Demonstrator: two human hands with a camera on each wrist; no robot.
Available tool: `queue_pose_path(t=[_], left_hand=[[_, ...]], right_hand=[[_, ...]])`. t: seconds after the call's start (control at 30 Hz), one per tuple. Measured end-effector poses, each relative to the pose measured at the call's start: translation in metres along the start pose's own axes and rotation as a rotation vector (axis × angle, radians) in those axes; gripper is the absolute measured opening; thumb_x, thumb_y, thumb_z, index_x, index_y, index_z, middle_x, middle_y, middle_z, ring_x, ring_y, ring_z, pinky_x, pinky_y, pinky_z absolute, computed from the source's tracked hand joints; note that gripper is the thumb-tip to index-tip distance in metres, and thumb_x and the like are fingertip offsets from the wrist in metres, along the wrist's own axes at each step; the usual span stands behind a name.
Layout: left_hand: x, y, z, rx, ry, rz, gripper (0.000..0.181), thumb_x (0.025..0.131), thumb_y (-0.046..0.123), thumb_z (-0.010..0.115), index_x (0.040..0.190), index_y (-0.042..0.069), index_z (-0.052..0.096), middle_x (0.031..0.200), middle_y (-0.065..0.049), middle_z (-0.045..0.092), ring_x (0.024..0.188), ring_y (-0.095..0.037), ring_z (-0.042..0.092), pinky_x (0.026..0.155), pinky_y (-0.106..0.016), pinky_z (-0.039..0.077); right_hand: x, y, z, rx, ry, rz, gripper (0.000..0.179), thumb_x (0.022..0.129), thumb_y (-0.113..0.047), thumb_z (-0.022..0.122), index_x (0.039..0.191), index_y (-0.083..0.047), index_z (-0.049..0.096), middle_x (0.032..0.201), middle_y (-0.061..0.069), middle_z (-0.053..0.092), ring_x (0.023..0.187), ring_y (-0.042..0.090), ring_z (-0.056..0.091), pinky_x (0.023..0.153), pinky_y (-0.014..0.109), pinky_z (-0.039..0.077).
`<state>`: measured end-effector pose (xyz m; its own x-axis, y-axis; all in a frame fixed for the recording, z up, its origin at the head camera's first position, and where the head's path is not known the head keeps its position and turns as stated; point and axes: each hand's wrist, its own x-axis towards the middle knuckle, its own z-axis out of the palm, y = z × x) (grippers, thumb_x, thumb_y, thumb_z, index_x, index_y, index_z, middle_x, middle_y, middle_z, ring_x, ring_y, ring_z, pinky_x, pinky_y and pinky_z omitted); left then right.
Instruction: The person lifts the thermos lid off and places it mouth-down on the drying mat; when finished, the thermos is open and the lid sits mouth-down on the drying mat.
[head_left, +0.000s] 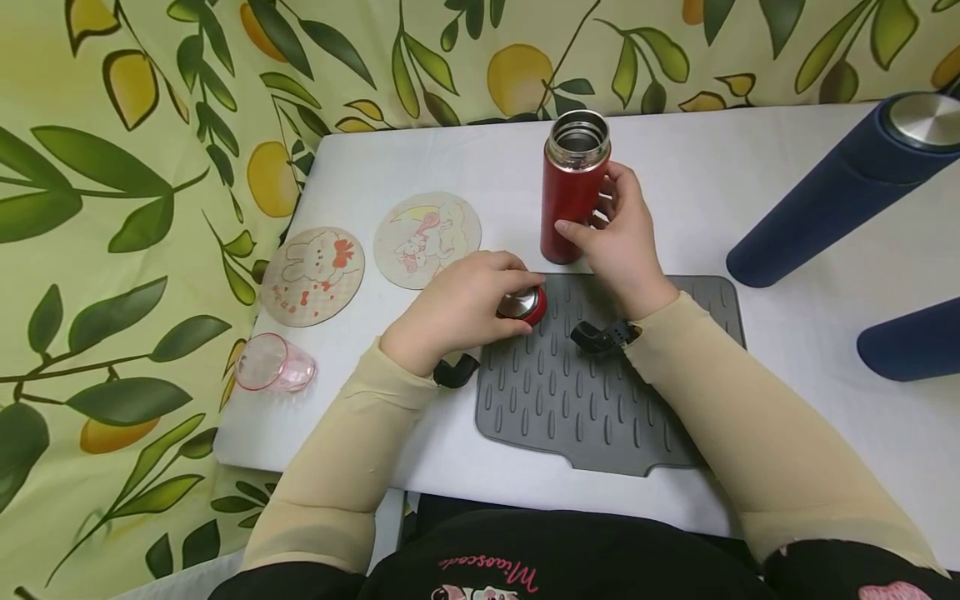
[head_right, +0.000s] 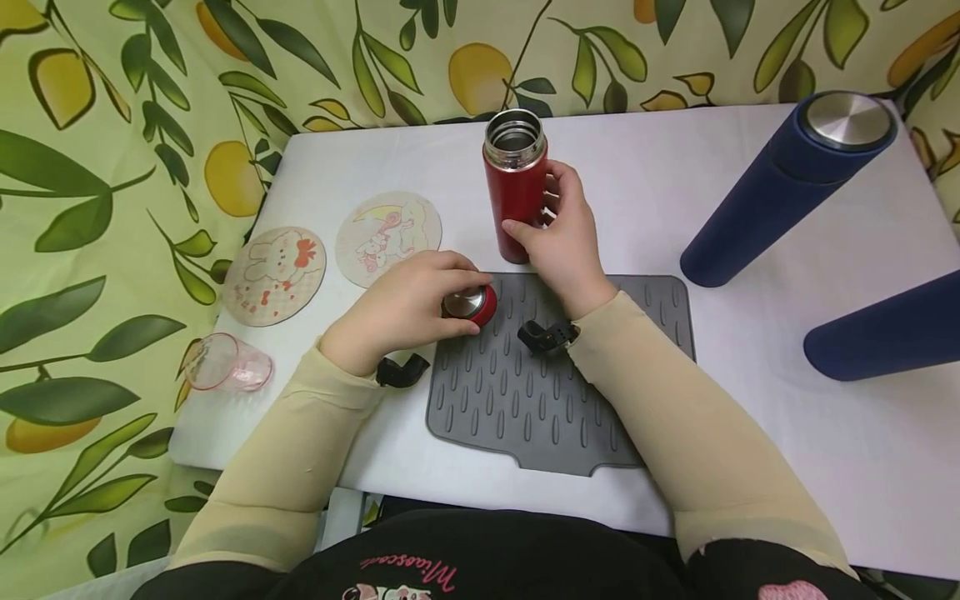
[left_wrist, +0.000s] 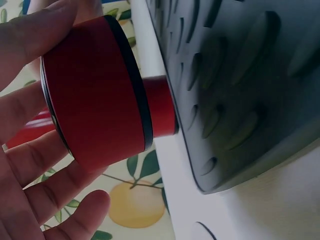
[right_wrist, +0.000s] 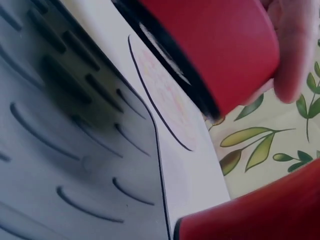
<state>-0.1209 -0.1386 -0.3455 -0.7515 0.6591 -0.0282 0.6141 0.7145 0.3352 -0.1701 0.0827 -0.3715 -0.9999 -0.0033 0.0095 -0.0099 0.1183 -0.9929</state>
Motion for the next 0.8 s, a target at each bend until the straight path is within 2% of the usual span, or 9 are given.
queue_pose_path(t=[0.27, 0.47, 0.7, 0.8], left_hand=[[0.006, 0.000, 0.006, 0.023, -0.042, -0.024, 0.058, 0.093, 0.035, 0.091, 0.145, 0.017, 0.074, 0.134, -0.004, 0.073, 0.119, -0.023, 0.069, 0.106, -0.040, 0.055], [0.007, 0.000, 0.009, 0.006, -0.044, -0.031, 0.058, 0.093, 0.035, 0.091, 0.145, 0.016, 0.074, 0.133, -0.004, 0.074, 0.118, -0.023, 0.068, 0.105, -0.040, 0.056], [0.010, -0.003, 0.011, 0.012, -0.046, -0.044, 0.057, 0.093, 0.034, 0.091, 0.145, 0.017, 0.074, 0.133, -0.003, 0.073, 0.118, -0.022, 0.068, 0.105, -0.040, 0.055], [0.010, -0.003, 0.011, 0.016, -0.052, -0.048, 0.057, 0.093, 0.034, 0.091, 0.145, 0.018, 0.074, 0.133, -0.002, 0.073, 0.119, -0.022, 0.068, 0.105, -0.041, 0.054]], right_hand=[[0.002, -0.002, -0.006, -0.081, -0.054, 0.025, 0.084, 0.100, -0.009, 0.080, 0.169, -0.024, 0.033, 0.171, 0.004, 0.046, 0.156, 0.025, 0.049, 0.129, 0.051, 0.042], [-0.006, -0.001, -0.013, -0.113, -0.062, 0.042, 0.087, 0.101, -0.012, 0.079, 0.172, -0.026, 0.031, 0.175, 0.001, 0.043, 0.159, 0.027, 0.047, 0.128, 0.053, 0.042], [-0.027, -0.005, -0.043, -0.112, -0.012, 0.030, 0.084, 0.101, -0.007, 0.077, 0.172, -0.021, 0.034, 0.174, 0.006, 0.044, 0.156, 0.031, 0.050, 0.128, 0.054, 0.042], [-0.037, -0.004, -0.062, -0.116, 0.068, 0.013, 0.072, 0.101, -0.006, 0.076, 0.166, -0.018, 0.045, 0.165, 0.007, 0.052, 0.147, 0.026, 0.057, 0.122, 0.043, 0.049]])
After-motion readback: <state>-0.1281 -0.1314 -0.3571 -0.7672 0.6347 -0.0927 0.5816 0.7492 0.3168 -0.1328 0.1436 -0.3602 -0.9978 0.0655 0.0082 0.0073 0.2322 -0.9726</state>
